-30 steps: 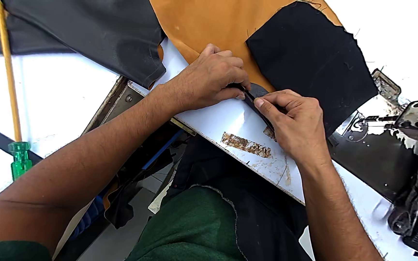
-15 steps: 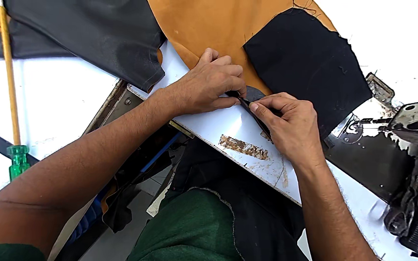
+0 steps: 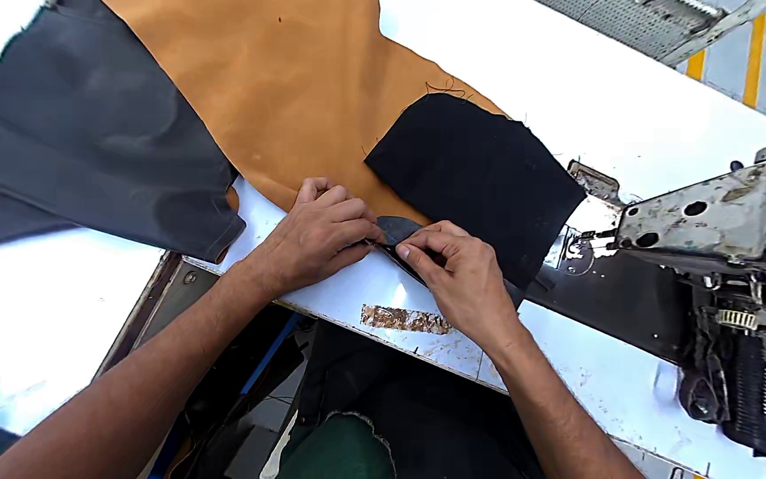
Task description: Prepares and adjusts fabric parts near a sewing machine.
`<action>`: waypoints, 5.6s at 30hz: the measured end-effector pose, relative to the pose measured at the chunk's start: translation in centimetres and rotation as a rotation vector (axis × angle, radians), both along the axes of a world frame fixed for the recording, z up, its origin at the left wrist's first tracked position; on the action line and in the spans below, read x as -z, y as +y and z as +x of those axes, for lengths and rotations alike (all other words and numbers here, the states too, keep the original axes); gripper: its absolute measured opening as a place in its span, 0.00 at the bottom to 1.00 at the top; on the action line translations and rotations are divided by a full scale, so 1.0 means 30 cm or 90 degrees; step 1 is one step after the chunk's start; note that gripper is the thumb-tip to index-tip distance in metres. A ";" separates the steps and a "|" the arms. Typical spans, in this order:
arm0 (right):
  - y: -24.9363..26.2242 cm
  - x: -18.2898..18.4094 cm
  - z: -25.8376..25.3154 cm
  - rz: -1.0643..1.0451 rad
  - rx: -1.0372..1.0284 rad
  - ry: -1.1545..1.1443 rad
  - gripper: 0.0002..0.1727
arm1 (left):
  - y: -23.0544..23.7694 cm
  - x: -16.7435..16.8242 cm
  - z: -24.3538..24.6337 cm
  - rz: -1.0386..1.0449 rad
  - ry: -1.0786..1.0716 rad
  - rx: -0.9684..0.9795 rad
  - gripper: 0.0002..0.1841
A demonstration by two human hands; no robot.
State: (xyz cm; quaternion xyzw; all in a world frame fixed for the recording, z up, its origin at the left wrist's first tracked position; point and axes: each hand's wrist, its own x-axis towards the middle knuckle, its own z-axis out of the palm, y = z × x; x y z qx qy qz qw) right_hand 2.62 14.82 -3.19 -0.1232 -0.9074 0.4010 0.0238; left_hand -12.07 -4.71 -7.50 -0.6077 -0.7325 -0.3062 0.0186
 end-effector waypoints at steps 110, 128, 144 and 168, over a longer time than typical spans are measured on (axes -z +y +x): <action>0.084 -0.004 0.648 0.168 0.131 0.136 0.18 | 0.032 -0.082 0.400 -0.286 0.157 -0.178 0.32; 0.046 -0.013 0.494 0.187 0.057 0.127 0.19 | 0.020 -0.075 0.403 -0.270 0.143 -0.171 0.32; 0.011 -0.037 0.364 0.204 0.005 0.141 0.21 | 0.021 -0.070 0.401 -0.254 0.147 -0.164 0.31; 0.101 -0.007 0.514 0.165 0.094 0.174 0.16 | -0.052 -0.124 0.309 -0.026 -0.101 -0.286 0.21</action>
